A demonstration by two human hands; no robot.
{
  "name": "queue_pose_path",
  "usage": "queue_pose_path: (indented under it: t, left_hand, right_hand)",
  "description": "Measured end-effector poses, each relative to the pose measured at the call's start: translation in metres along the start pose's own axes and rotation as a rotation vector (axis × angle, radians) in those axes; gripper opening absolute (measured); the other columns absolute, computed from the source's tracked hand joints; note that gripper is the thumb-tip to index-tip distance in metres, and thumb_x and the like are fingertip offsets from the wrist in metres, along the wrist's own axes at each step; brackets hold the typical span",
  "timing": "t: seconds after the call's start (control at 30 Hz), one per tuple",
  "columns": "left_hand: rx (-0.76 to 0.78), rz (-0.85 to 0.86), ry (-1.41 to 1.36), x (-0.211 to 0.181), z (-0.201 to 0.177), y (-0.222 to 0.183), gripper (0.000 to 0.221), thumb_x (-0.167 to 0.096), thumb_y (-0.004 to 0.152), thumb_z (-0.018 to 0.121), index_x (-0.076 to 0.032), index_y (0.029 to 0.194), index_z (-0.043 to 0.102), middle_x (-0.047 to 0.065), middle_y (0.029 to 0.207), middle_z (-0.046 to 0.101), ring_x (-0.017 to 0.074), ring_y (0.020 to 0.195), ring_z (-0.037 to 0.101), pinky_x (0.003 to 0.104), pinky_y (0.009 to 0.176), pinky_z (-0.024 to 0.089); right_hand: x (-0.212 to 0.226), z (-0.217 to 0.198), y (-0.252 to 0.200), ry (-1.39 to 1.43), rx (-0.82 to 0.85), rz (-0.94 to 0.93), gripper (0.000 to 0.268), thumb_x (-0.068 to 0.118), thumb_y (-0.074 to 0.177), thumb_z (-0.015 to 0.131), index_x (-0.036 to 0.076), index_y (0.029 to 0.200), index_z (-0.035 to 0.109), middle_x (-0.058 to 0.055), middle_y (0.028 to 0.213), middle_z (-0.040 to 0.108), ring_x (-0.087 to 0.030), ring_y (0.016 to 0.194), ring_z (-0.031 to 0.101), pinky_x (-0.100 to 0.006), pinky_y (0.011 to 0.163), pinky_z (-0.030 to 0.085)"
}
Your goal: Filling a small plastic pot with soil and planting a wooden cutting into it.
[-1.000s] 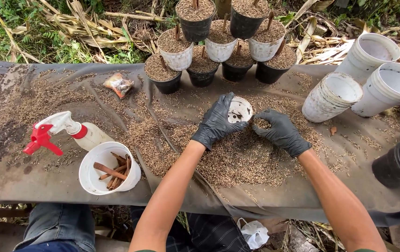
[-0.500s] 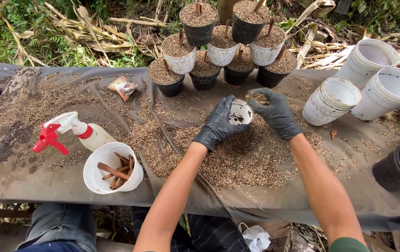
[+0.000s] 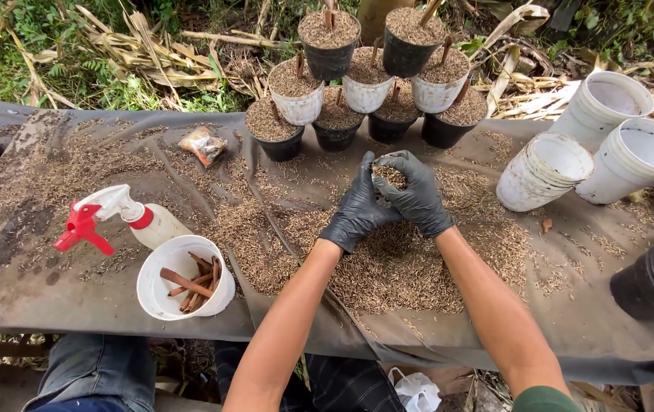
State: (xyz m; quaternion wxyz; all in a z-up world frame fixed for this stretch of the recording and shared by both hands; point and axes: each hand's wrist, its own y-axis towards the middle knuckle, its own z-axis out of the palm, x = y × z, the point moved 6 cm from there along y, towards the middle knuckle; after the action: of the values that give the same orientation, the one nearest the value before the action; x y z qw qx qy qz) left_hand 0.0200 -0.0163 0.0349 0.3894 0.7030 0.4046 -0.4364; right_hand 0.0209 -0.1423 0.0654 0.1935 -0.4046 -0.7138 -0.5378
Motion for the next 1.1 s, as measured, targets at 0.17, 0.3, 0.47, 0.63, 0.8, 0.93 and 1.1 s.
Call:
queue_pose_path:
  t: [0.17, 0.3, 0.47, 0.63, 0.8, 0.93, 1.1]
  left_hand:
    - [-0.004, 0.001, 0.056, 0.006, 0.006, 0.001, 0.13, -0.022, 0.064, 0.09, -0.011, 0.162, 0.005, 0.036, 0.144, 0.047, 0.0563, 0.127, 0.054, 0.063, 0.106, 0.052]
    - [0.003, -0.029, 0.088, 0.007, 0.008, 0.009, 0.129, -0.034, 0.062, 0.09, -0.014, 0.161, 0.01, 0.032, 0.137, 0.056, 0.0523, 0.125, 0.058, 0.062, 0.104, 0.053]
    - [0.009, -0.063, 0.044, 0.005, 0.009, 0.003, 0.125, -0.034, 0.062, 0.091, -0.014, 0.159, 0.015, 0.03, 0.135, 0.059, 0.0507, 0.124, 0.06, 0.059, 0.101, 0.053]
    - [0.034, -0.09, -0.059, -0.002, 0.008, 0.006, 0.121, -0.024, 0.063, 0.087, -0.011, 0.159, 0.015, 0.032, 0.132, 0.06, 0.0525, 0.124, 0.059, 0.057, 0.107, 0.049]
    - [0.023, -0.051, -0.083, 0.018, 0.023, 0.029, 0.114, -0.025, 0.065, 0.088, -0.011, 0.155, 0.019, 0.022, 0.109, 0.069, 0.0443, 0.109, 0.069, 0.053, 0.091, 0.059]
    - [0.028, -0.067, -0.099, 0.013, 0.021, 0.026, 0.113, -0.025, 0.066, 0.087, -0.012, 0.155, 0.019, 0.023, 0.111, 0.068, 0.0441, 0.11, 0.068, 0.053, 0.092, 0.058]
    - [0.023, -0.123, -0.149, 0.007, 0.016, 0.022, 0.112, -0.026, 0.069, 0.085, -0.013, 0.157, 0.017, 0.024, 0.118, 0.064, 0.0436, 0.114, 0.066, 0.052, 0.096, 0.056]
  right_hand:
    - [0.003, 0.001, -0.004, -0.049, 0.018, -0.048, 0.022, 0.008, 0.088, 0.083, 0.004, 0.108, 0.075, -0.018, 0.106, 0.07, -0.046, 0.104, 0.067, -0.058, 0.089, 0.054]
    - [0.015, 0.001, -0.003, -0.055, 0.024, -0.057, 0.017, 0.008, 0.09, 0.08, 0.004, 0.106, 0.074, -0.02, 0.106, 0.068, -0.051, 0.102, 0.065, -0.062, 0.088, 0.053]
    - [0.016, 0.001, -0.004, -0.063, 0.024, -0.053, 0.017, 0.008, 0.09, 0.08, 0.005, 0.105, 0.075, -0.019, 0.106, 0.067, -0.051, 0.102, 0.064, -0.061, 0.088, 0.052]
    - [0.007, 0.003, -0.005, -0.096, 0.015, -0.047, 0.02, 0.011, 0.083, 0.085, 0.01, 0.101, 0.077, -0.014, 0.108, 0.069, -0.045, 0.102, 0.066, -0.057, 0.088, 0.053]
    - [0.006, 0.003, -0.007, -0.073, 0.013, -0.038, 0.02, 0.008, 0.081, 0.085, 0.009, 0.1, 0.078, -0.017, 0.107, 0.069, -0.044, 0.104, 0.066, -0.054, 0.091, 0.053]
    - [0.001, 0.003, -0.007, -0.07, 0.014, -0.036, 0.02, 0.008, 0.081, 0.085, 0.009, 0.099, 0.078, -0.018, 0.108, 0.069, -0.043, 0.105, 0.066, -0.052, 0.091, 0.052]
    - [-0.002, 0.004, -0.007, -0.044, -0.016, -0.018, 0.02, 0.004, 0.08, 0.083, 0.008, 0.1, 0.079, -0.019, 0.107, 0.07, -0.043, 0.105, 0.066, -0.051, 0.092, 0.052]
